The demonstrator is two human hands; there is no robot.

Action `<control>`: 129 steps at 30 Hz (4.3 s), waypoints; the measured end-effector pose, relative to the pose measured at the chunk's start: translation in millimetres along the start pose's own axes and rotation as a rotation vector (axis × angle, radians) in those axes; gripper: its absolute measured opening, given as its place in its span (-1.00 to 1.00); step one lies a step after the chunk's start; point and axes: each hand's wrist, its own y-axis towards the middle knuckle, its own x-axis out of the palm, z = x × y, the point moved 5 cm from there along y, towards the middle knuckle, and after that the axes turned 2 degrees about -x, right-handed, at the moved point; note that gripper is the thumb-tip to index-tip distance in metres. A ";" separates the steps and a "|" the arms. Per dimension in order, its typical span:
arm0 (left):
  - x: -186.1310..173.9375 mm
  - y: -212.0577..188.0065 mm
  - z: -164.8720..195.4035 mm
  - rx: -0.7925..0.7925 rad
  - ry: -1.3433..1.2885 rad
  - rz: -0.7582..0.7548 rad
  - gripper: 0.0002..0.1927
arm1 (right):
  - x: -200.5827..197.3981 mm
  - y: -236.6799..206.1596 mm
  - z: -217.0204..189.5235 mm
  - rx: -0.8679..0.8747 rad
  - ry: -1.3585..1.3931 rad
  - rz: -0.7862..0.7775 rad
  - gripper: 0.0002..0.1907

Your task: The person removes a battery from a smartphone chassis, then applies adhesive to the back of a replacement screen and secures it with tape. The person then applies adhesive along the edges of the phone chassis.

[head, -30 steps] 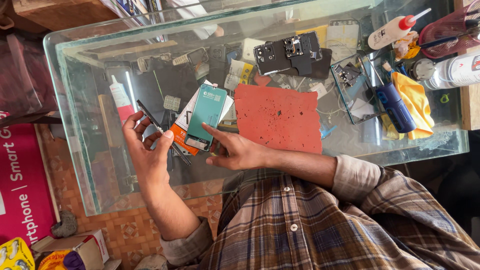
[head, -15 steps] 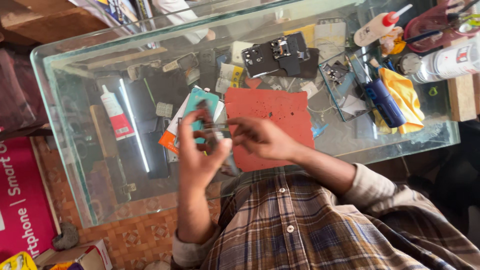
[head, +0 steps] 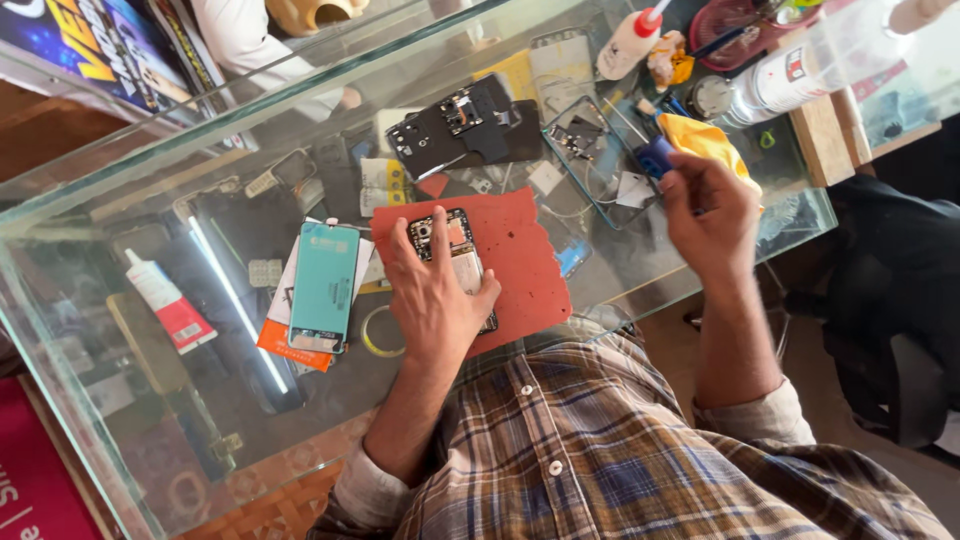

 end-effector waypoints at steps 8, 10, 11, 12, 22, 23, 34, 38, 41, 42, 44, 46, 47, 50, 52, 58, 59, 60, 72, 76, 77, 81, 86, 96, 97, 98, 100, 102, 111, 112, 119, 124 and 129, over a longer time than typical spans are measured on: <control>7.1 6.3 -10.8 -0.118 0.032 -0.079 0.00 | -61.9 20.2 19.0 -0.095 -0.128 0.218 -0.90; 8.3 5.3 -12.1 -0.114 0.030 -0.058 -0.02 | -65.9 20.7 21.0 -0.081 -0.148 0.232 -0.91; 8.3 4.9 -12.0 -0.090 0.033 -0.028 -0.03 | -66.6 20.5 21.5 -0.075 -0.162 0.233 -0.91; 8.1 4.5 -11.9 -0.066 0.035 0.002 -0.04 | -66.7 20.1 21.6 -0.070 -0.175 0.235 -0.92; 13.7 0.1 -12.6 0.007 0.068 0.094 -0.14 | -35.5 16.6 9.1 -0.140 -0.367 -0.059 -0.93; 13.3 0.3 -12.3 0.014 0.080 0.103 -0.14 | -33.0 17.2 8.0 -0.121 -0.380 -0.079 -0.87; 15.4 2.0 -13.9 0.003 0.077 0.091 -0.13 | -19.4 16.3 11.4 -0.158 -0.522 -0.121 -0.68; 14.3 0.7 -11.2 0.032 0.029 0.117 -0.11 | -20.3 14.2 13.8 -0.190 -0.524 -0.109 -0.70; 4.7 -8.6 -13.7 0.075 -0.105 0.155 -0.13 | -15.9 8.4 4.3 -0.281 -0.570 -0.056 -0.69; -4.6 -15.4 -16.9 0.108 -0.188 0.207 -0.19 | -11.6 5.3 -1.1 -0.325 -0.584 -0.037 -0.68; -18.8 -31.2 -35.1 -0.020 -0.383 0.142 -0.41 | -2.2 -0.1 -11.0 -0.359 -0.502 -0.062 -0.74; -25.6 -54.5 -64.9 -0.333 -0.624 -0.088 -0.71 | 14.4 -6.5 -23.3 -0.412 -0.410 -0.119 -0.79; -29.9 -68.4 -73.4 -0.340 -0.700 -0.257 -0.74 | 23.5 -10.8 -30.9 -0.445 -0.363 -0.160 -0.81; -37.1 -115.7 -93.2 -0.337 -0.817 -0.631 -0.80 | 58.8 -20.6 -53.7 -0.545 -0.249 -0.327 -0.76; -35.1 -143.8 -106.7 -0.309 -0.731 -0.721 -0.78 | 83.9 -27.8 -70.2 -0.609 -0.193 -0.443 -0.72; -48.3 -218.7 -186.0 -0.674 -1.002 -0.489 -0.80 | 127.3 -46.0 -116.9 -0.776 -0.080 -0.648 -0.70; -43.3 -231.7 -188.2 -0.659 -0.868 -0.567 -0.81 | 125.7 -46.2 -121.3 -0.784 -0.089 -0.664 -0.71; -37.4 -241.5 -189.4 -0.634 -0.732 -0.639 -0.81 | 123.5 -44.7 -124.8 -0.796 -0.102 -0.673 -0.71; -52.4 -91.9 -256.9 -0.604 0.209 0.554 -0.36 | 100.6 -25.8 -102.8 -0.756 -0.175 -0.575 -0.76; -61.9 -44.8 -277.8 -0.844 0.038 0.515 -0.16 | 106.3 -36.9 -111.4 -0.755 -0.116 -0.631 -0.75; -62.3 -37.4 -275.3 -0.841 -0.045 0.513 -0.16 | 107.7 -40.0 -114.2 -0.755 -0.111 -0.636 -0.75; -73.1 -29.6 -259.2 -0.688 0.343 0.564 -0.17 | 111.5 -41.1 -118.6 -0.752 -0.125 -0.658 -0.73; -51.8 -67.9 -280.4 -0.667 -0.126 0.681 -0.66 | 113.4 -34.4 -116.5 -0.752 -0.109 -0.614 -0.75; -88.7 -316.3 -297.7 -0.993 -0.589 0.331 -0.82 | 106.6 -48.7 -113.5 -0.805 0.131 -0.483 -0.91; -93.1 -341.5 -308.0 -1.147 -0.544 0.049 -0.81 | 106.8 -50.8 -115.7 -0.820 0.173 -0.508 -0.91; -100.0 -356.7 -312.4 -1.164 -0.571 -0.138 -0.80 | 107.3 -52.6 -119.1 -0.837 0.217 -0.534 -0.89; -114.0 -361.0 -307.9 -1.106 -0.639 -0.447 -0.77 | 112.0 -56.6 -129.9 -0.837 0.286 -0.608 -0.80; -137.4 -329.1 -279.1 -0.889 -0.811 -0.468 -0.73 | 112.2 -65.8 -145.7 -0.790 0.329 -0.726 -0.63; -72.4 -89.1 -63.8 -0.014 -0.733 -0.472 -0.42 | 120.5 -76.7 -184.2 -0.454 0.411 -1.213 -0.09; -53.3 -75.7 -52.7 -0.013 -0.822 -0.477 -0.39 | 120.6 -70.7 -179.7 -0.436 0.403 -1.176 -0.21; -36.5 -30.7 -21.3 0.046 -1.136 -0.532 -0.46 | 86.2 -43.6 -88.6 0.212 0.495 -0.958 -0.57; -38.7 -21.5 -22.4 0.220 -1.035 -0.370 -0.51 | 65.4 -54.6 -39.5 0.324 0.936 -0.660 -0.75; -31.3 -29.3 -21.4 0.435 -0.917 -0.213 -0.54 | 73.1 -84.1 -16.2 0.569 1.512 -0.631 -0.69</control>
